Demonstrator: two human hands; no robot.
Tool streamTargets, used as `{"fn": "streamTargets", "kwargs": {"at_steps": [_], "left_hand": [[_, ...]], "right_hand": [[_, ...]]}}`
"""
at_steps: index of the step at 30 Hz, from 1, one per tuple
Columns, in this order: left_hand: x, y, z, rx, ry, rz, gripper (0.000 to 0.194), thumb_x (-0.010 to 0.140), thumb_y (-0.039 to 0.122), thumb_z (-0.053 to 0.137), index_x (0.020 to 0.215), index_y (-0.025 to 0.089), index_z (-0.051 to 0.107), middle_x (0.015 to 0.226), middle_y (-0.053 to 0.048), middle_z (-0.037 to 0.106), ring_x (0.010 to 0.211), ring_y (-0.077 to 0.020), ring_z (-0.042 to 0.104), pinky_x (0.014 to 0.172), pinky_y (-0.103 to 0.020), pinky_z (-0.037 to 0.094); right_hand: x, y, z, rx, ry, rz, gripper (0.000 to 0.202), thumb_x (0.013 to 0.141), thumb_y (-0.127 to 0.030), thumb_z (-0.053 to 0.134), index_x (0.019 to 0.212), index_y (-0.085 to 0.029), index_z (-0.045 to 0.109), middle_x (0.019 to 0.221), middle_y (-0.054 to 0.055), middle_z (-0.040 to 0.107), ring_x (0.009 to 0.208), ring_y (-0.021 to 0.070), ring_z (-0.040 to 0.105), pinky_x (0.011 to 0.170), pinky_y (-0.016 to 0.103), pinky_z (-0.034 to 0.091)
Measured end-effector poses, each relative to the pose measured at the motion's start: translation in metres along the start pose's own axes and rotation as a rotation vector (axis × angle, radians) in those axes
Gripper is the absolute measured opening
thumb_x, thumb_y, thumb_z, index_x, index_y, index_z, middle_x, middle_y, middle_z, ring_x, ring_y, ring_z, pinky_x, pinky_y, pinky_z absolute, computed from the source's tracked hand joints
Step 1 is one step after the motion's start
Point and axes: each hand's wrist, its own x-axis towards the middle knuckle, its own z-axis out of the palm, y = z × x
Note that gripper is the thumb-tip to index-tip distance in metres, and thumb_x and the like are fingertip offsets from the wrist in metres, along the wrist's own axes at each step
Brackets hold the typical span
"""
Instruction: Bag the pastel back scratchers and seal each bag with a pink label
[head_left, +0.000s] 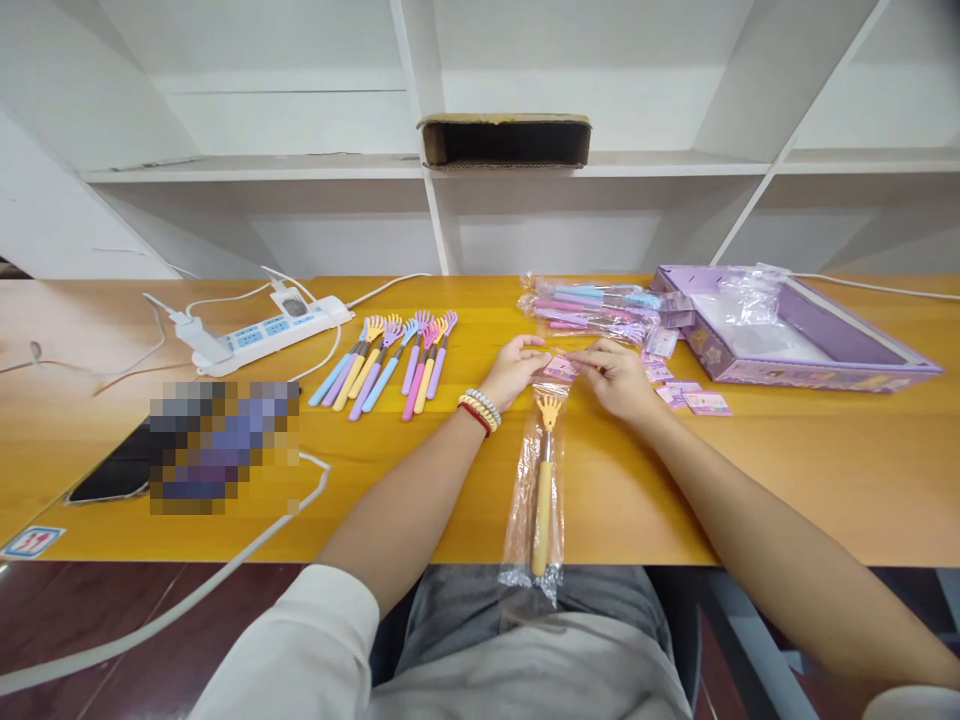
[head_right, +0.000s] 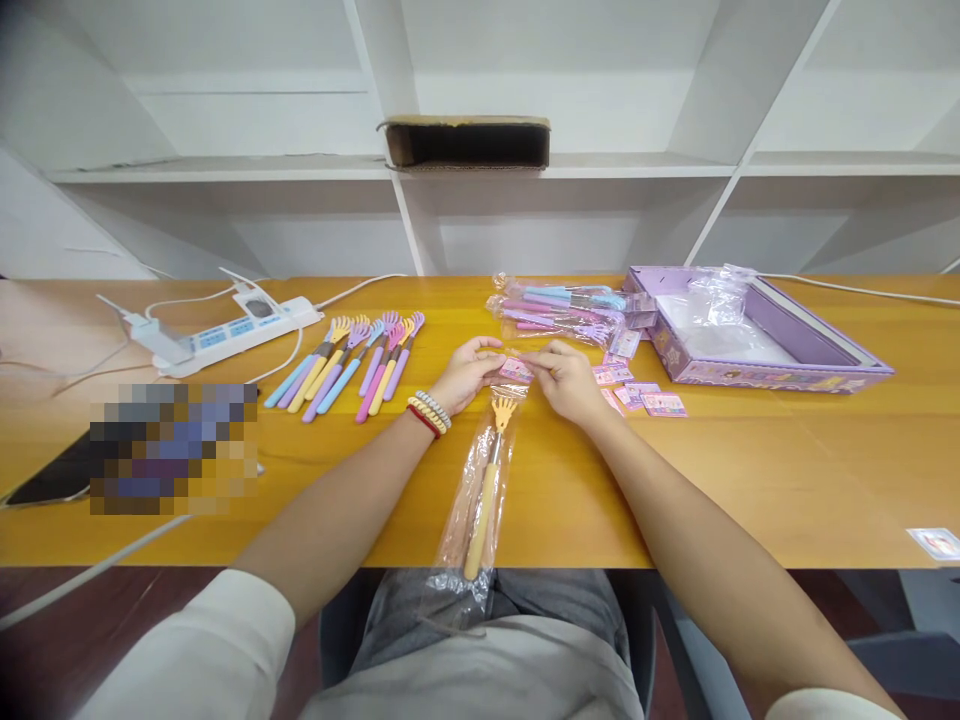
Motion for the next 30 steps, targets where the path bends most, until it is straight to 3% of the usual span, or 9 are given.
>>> {"fn": "streamTargets", "kwargs": {"at_steps": [7,16,30], "left_hand": [[0.002,-0.001,-0.002,0.045,0.025,0.019,0.026,0.069,0.011,0.062,0.091,0.015,0.047,0.071,-0.001,0.06,0.063,-0.0113,0.059,0.061,-0.026,0.048],[0.003,-0.001,-0.004,0.045,0.054,0.011,0.026,0.067,0.011,0.062,0.088,0.016,0.049,0.065,0.001,0.057,0.058,-0.0101,0.056,0.057,-0.023,0.045],[0.004,-0.004,-0.004,0.093,0.06,0.02,0.026,0.066,0.017,0.065,0.086,0.016,0.049,0.066,0.0,0.058,0.058,-0.0101,0.055,0.058,-0.022,0.041]], "right_hand": [[0.001,-0.008,0.0,-0.035,0.019,-0.002,0.022,0.082,-0.022,0.05,0.098,-0.022,0.065,0.082,0.005,0.056,0.075,0.0162,0.054,0.068,0.031,0.046],[-0.001,-0.012,-0.001,-0.072,-0.055,-0.032,0.022,0.08,-0.027,0.052,0.097,-0.023,0.065,0.11,0.01,0.049,0.102,0.0237,0.05,0.08,0.039,0.046],[-0.003,-0.009,0.004,-0.105,-0.122,-0.044,0.028,0.079,-0.024,0.051,0.103,-0.021,0.063,0.111,0.011,0.049,0.104,0.0232,0.049,0.087,0.04,0.044]]}}
